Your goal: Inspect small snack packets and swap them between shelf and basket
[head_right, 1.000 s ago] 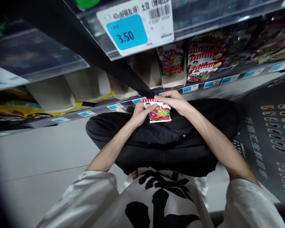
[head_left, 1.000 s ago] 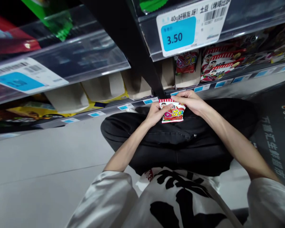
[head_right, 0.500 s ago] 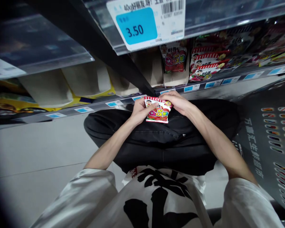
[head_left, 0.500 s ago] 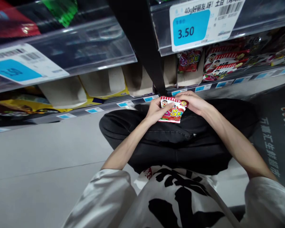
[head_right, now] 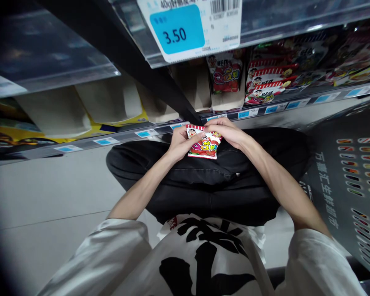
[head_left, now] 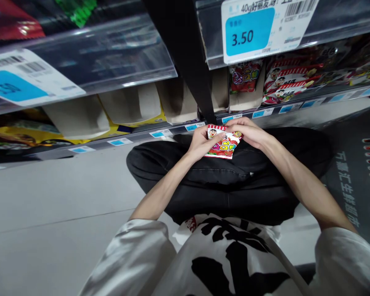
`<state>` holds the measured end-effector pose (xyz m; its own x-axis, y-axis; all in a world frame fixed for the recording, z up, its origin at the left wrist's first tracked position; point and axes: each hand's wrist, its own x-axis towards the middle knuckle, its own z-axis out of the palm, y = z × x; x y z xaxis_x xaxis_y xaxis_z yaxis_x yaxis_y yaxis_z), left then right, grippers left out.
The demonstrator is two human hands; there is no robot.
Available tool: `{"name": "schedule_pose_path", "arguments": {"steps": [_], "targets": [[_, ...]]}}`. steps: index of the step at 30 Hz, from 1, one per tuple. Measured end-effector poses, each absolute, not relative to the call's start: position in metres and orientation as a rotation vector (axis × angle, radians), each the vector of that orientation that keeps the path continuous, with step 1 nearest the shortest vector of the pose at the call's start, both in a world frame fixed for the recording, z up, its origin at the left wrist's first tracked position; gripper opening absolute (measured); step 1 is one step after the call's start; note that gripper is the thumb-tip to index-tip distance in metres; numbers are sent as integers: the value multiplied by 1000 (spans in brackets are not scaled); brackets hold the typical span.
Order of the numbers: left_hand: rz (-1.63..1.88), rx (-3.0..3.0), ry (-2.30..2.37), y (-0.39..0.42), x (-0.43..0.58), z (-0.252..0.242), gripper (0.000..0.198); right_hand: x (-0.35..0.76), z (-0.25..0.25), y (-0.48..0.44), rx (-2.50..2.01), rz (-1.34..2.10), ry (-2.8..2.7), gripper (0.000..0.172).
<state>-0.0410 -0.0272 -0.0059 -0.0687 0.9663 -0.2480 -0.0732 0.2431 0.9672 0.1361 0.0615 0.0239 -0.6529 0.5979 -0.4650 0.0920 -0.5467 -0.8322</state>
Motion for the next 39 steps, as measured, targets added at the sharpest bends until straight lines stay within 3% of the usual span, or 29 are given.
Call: {"name": "schedule_pose_path", "arguments": {"steps": [14, 39], "targets": [[1136, 993, 1317, -28, -43, -10, 37, 141, 23, 64, -952, 2361, -1349, 22], [1145, 637, 1324, -22, -39, -3, 40, 137, 9, 66, -958, 2001, -1492, 34]]}}
